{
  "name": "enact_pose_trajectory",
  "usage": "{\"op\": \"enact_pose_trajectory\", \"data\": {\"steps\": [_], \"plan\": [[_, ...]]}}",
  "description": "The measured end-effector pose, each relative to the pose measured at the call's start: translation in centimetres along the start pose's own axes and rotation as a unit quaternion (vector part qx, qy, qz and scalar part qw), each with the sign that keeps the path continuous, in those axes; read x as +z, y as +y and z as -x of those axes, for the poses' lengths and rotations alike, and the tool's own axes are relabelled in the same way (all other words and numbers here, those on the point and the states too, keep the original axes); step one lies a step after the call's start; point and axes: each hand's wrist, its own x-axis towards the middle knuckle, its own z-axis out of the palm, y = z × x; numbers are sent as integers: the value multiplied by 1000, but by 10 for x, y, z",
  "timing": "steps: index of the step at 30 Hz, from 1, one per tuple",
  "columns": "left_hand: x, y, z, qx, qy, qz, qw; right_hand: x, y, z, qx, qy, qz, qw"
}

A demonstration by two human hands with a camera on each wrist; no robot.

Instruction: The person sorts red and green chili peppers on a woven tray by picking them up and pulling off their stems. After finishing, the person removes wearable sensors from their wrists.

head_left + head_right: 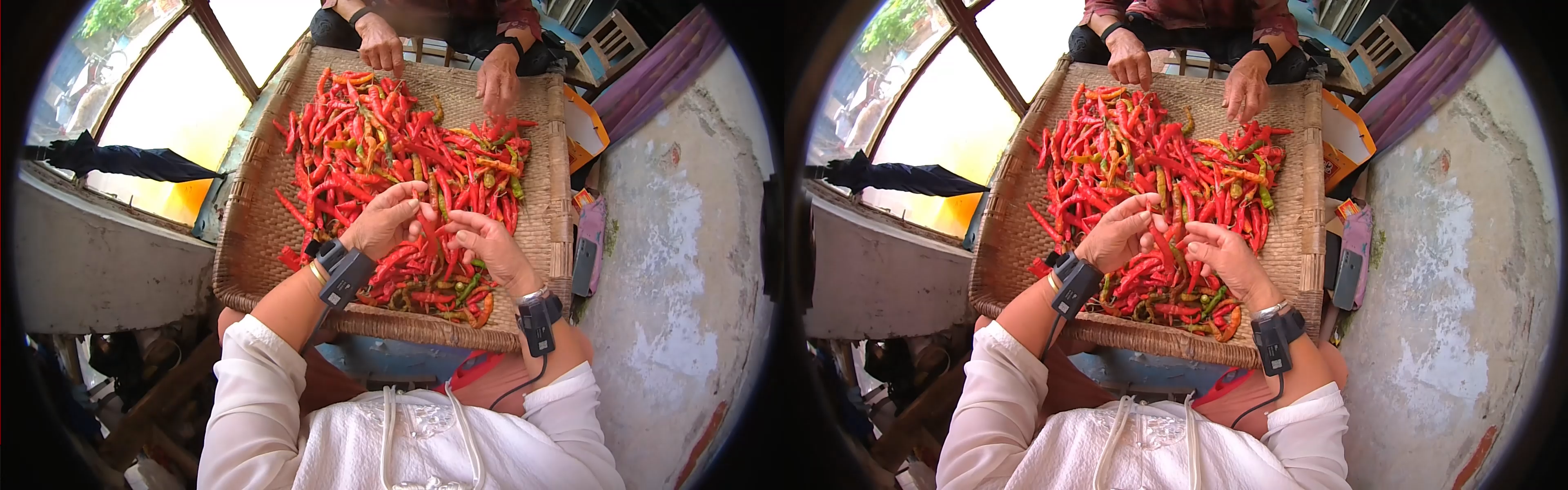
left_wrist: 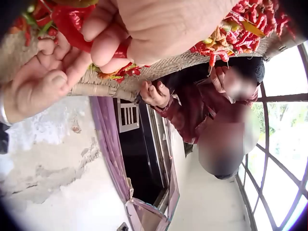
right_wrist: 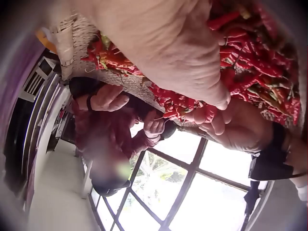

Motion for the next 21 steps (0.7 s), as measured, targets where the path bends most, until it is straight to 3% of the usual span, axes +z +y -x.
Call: {"op": "enact_pose_trajectory", "data": {"steps": [2, 6, 8, 9, 11, 12, 15, 16, 18, 20, 21], "plan": [[-1, -2, 0, -3, 1, 43, 999, 16, 9, 1, -74, -59, 188, 978], [-6, -1, -2, -2, -23, 86, 996, 14, 17, 0, -45, -50, 196, 978], [-5, 0, -3, 5, 38, 19, 999, 12, 2, 4, 66, -40, 60, 995], [-4, -1, -4, 5, 37, 18, 999, 8, 1, 3, 64, -39, 60, 995], [-3, -3, -5, -1, 169, -85, 982, -3, -2, 3, 45, -55, 37, 997], [-6, -4, -7, -1, 168, -86, 982, -8, -4, 2, 44, -54, 37, 997], [-12, -8, -9, -86, 169, -179, 965, -14, -11, -1, -66, 69, -222, 970], [-13, -9, -9, -86, 169, -180, 965, -15, -10, 0, -66, 69, -222, 970], [-16, -13, -11, -61, 105, -274, 954, -19, -6, 0, 12, 135, -228, 964], [-19, -21, -15, -37, 84, -344, 934, -17, 3, -3, 36, 145, -209, 966], [-16, -23, -15, 100, 15, -531, 842, -15, 6, -4, 27, 108, -181, 977]]}}
